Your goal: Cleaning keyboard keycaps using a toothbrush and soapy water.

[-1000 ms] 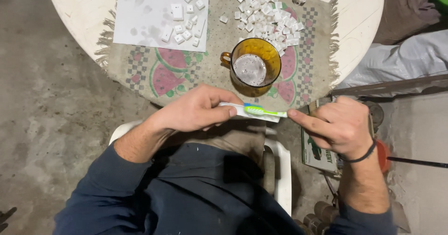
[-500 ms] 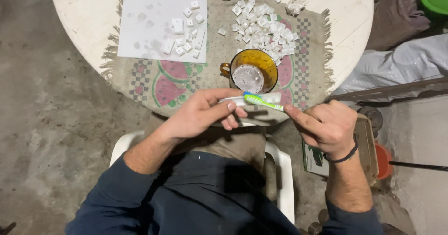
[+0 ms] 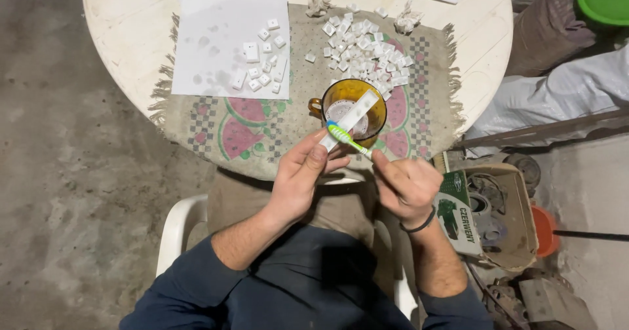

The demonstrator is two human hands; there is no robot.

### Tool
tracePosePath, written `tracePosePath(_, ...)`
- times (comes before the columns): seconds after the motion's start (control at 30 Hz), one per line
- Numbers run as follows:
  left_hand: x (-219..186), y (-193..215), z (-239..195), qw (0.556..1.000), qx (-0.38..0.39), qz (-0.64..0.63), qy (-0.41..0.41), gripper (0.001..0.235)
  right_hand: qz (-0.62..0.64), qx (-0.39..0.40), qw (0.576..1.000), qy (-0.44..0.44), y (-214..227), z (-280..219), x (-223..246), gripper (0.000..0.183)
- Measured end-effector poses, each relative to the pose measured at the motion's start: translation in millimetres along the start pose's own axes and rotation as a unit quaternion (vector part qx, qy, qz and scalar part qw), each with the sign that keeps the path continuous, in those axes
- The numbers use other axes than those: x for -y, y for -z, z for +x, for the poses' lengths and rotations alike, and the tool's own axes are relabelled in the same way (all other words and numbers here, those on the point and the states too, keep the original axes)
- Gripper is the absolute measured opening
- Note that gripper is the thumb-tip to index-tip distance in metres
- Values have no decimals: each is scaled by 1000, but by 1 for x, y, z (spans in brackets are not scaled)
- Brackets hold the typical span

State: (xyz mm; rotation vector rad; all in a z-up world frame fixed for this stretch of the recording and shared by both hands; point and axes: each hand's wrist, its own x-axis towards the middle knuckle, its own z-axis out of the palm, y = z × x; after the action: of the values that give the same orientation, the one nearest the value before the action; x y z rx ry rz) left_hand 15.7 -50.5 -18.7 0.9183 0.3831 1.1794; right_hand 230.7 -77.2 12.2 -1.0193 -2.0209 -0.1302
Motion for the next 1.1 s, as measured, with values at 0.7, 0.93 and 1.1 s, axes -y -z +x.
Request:
tracePosePath(0.7,-2,-12,9,990,-95,-66,-77,60,87,-81,991,-66,-12,-32,-18,29)
tracePosePath(0.93,6,-4,8,998,-17,39,-47,43,145,-108,970,-164,-37,-23,18,32)
tracePosePath(1.1,-12,-1,14,997,-32,59,34,35,137,-98,967,-191,-34,-27,25,33)
